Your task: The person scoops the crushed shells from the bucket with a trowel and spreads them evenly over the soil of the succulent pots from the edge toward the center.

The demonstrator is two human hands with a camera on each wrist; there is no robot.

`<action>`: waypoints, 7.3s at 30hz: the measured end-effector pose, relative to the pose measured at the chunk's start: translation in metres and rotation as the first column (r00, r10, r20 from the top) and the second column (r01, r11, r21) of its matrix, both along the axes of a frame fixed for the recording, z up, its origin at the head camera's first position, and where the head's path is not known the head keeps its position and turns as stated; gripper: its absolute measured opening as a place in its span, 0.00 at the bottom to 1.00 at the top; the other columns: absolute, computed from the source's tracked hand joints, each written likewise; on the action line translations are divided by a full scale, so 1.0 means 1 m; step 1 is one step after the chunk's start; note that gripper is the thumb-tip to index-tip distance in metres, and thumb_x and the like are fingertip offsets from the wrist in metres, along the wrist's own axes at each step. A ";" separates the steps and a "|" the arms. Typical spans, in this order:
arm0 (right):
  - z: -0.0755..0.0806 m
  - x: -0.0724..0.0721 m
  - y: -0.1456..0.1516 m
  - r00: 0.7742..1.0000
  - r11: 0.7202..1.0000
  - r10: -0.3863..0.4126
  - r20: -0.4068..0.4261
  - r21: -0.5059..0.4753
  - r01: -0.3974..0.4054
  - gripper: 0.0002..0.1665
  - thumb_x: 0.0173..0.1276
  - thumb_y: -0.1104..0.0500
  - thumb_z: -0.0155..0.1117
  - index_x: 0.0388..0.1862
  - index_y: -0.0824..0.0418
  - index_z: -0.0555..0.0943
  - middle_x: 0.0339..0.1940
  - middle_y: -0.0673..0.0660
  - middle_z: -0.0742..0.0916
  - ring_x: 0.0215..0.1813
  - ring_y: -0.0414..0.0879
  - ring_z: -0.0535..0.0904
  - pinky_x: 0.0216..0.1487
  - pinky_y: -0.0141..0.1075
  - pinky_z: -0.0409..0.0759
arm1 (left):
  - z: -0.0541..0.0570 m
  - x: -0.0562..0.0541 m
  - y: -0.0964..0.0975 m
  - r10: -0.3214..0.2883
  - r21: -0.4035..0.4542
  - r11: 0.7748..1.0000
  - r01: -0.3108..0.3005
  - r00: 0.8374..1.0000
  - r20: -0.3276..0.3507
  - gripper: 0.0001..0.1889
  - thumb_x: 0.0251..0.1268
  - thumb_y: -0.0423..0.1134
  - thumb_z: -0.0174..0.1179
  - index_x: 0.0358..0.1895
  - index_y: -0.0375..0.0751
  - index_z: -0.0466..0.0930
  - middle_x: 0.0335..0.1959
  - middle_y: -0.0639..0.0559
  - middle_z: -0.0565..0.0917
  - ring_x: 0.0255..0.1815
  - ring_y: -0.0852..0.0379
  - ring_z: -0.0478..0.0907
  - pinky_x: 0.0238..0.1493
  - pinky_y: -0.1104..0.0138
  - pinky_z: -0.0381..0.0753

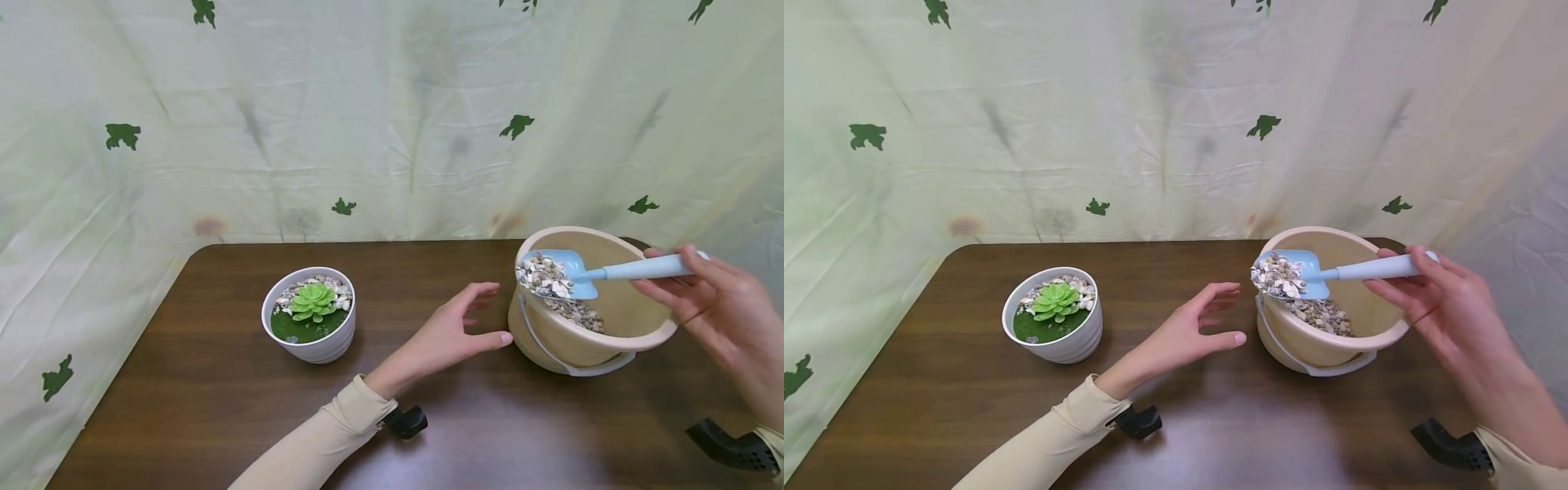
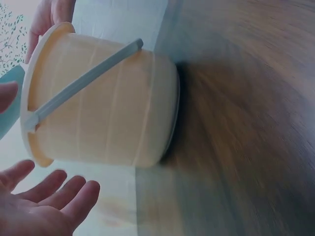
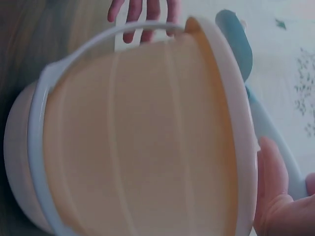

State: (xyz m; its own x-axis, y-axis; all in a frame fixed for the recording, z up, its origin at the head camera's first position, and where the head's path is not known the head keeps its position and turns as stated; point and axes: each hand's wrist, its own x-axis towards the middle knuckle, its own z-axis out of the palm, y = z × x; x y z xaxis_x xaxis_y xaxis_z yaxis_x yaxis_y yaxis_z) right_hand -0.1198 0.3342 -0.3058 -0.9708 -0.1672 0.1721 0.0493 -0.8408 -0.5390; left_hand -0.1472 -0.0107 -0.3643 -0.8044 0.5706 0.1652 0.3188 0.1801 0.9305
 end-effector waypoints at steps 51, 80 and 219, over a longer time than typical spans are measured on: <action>0.007 0.006 -0.168 0.998 0.932 -0.018 -0.068 0.361 0.041 0.09 0.78 0.65 0.50 0.39 0.67 0.76 0.46 0.62 0.82 0.59 0.57 0.79 0.55 0.54 0.74 | -0.026 0.097 -0.263 0.473 -0.242 0.826 -0.509 0.859 -0.195 0.25 0.61 0.37 0.70 0.61 0.51 0.74 0.55 0.51 0.79 0.52 0.54 0.79 0.49 0.72 0.76; -0.024 -0.013 -0.241 0.992 0.893 -0.123 0.037 0.440 0.095 0.10 0.75 0.62 0.58 0.46 0.65 0.69 0.53 0.66 0.84 0.54 0.56 0.82 0.55 0.54 0.75 | -0.015 0.006 -0.258 0.310 0.158 0.933 -0.324 0.945 0.105 0.53 0.52 0.23 0.66 0.78 0.55 0.45 0.72 0.45 0.57 0.65 0.54 0.63 0.55 0.73 0.71; 0.008 -0.019 -0.248 0.894 0.580 -0.119 -0.431 0.701 0.415 0.10 0.72 0.65 0.61 0.44 0.69 0.72 0.47 0.64 0.85 0.48 0.56 0.83 0.49 0.44 0.80 | -0.015 0.015 -0.257 0.294 0.037 0.954 -0.298 0.953 0.077 0.56 0.48 0.27 0.72 0.79 0.54 0.47 0.72 0.46 0.58 0.65 0.49 0.61 0.56 0.72 0.68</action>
